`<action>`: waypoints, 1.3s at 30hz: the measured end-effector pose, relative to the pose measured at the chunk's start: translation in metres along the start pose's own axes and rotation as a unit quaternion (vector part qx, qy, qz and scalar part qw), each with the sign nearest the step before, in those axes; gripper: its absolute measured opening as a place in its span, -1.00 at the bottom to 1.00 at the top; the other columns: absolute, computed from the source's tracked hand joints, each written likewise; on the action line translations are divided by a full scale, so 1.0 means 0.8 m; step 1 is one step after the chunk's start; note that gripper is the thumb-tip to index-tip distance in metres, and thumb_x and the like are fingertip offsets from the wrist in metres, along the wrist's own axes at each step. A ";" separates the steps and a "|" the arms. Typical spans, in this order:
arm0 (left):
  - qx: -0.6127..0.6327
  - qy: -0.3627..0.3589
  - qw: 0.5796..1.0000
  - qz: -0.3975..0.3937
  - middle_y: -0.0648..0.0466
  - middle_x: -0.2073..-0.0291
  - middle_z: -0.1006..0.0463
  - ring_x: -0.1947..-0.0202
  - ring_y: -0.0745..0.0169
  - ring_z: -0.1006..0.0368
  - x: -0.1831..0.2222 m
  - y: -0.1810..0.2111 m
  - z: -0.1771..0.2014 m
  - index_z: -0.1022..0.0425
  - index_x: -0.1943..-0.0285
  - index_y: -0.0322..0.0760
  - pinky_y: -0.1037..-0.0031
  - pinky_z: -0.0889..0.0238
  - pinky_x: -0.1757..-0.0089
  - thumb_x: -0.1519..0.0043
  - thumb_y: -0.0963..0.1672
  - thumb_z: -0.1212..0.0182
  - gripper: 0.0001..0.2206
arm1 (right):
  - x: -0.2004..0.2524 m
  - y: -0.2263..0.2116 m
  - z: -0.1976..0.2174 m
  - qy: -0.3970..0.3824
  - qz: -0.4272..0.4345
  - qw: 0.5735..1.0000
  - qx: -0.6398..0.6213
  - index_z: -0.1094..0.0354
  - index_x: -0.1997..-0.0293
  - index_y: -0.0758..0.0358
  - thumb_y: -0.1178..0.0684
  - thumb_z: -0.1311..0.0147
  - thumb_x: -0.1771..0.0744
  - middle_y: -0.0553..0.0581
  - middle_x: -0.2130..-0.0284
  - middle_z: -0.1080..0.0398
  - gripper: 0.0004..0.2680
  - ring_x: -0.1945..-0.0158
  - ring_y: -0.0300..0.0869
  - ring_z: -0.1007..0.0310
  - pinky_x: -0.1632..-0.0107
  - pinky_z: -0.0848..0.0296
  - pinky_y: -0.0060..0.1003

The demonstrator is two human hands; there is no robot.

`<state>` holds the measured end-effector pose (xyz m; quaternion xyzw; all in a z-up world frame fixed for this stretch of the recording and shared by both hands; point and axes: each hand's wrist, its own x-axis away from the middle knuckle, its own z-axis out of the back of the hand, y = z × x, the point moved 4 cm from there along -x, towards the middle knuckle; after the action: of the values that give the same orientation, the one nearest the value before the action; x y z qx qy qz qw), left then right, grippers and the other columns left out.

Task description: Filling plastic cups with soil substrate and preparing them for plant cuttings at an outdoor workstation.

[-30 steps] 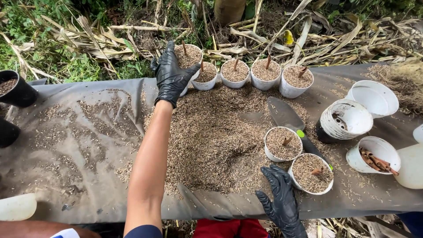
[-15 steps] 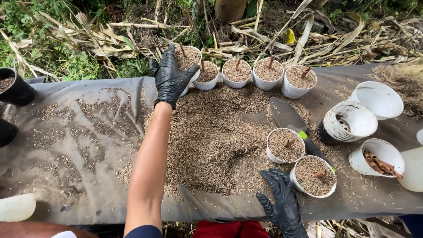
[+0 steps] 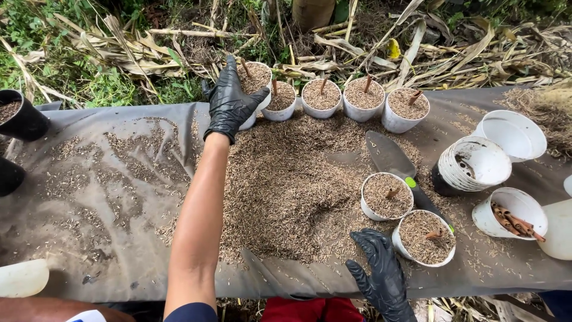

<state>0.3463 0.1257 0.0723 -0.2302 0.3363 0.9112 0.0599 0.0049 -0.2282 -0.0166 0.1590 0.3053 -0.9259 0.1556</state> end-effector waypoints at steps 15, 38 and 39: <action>0.010 0.030 0.999 -0.022 -0.33 -0.46 -0.23 -0.33 -0.34 -0.33 -0.016 0.003 0.003 0.29 -0.62 -0.23 -0.05 -0.41 -0.12 -0.20 0.18 -0.48 0.06 | -0.005 -0.003 0.002 -0.023 -0.112 0.991 -0.068 -0.35 -0.25 0.10 -0.23 -0.12 -0.30 0.14 -0.13 -0.36 -0.58 -0.27 -0.05 -0.39 -0.26 -0.45 -0.07; 0.011 -0.129 0.977 0.167 -0.40 -0.34 -0.09 0.04 -0.13 -0.50 -0.022 0.025 0.019 0.09 -0.61 -0.30 0.26 -0.55 0.15 -0.10 0.12 -0.38 -0.03 | -0.008 -0.004 -0.003 0.007 -0.068 0.984 -0.163 -0.24 -0.22 0.23 0.02 -0.22 -0.29 0.16 -0.08 -0.43 -0.62 -0.21 -0.09 -0.48 -0.24 -0.57 -0.20; 0.028 -0.121 0.981 0.147 -0.30 -0.17 -0.36 0.09 -0.12 -0.51 -0.024 0.023 0.017 0.02 -0.58 -0.36 0.26 -0.59 0.20 -0.10 0.09 -0.40 -0.07 | -0.008 -0.006 -0.001 0.006 -0.027 0.998 -0.047 -0.30 -0.21 0.20 -0.07 -0.18 -0.32 0.15 -0.09 -0.38 -0.64 -0.21 -0.07 -0.44 -0.22 -0.55 -0.16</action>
<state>0.3529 0.1216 0.1009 -0.0645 0.3823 0.9214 -0.0280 0.0089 -0.2226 -0.0123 0.1483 0.3540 -0.9133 0.1362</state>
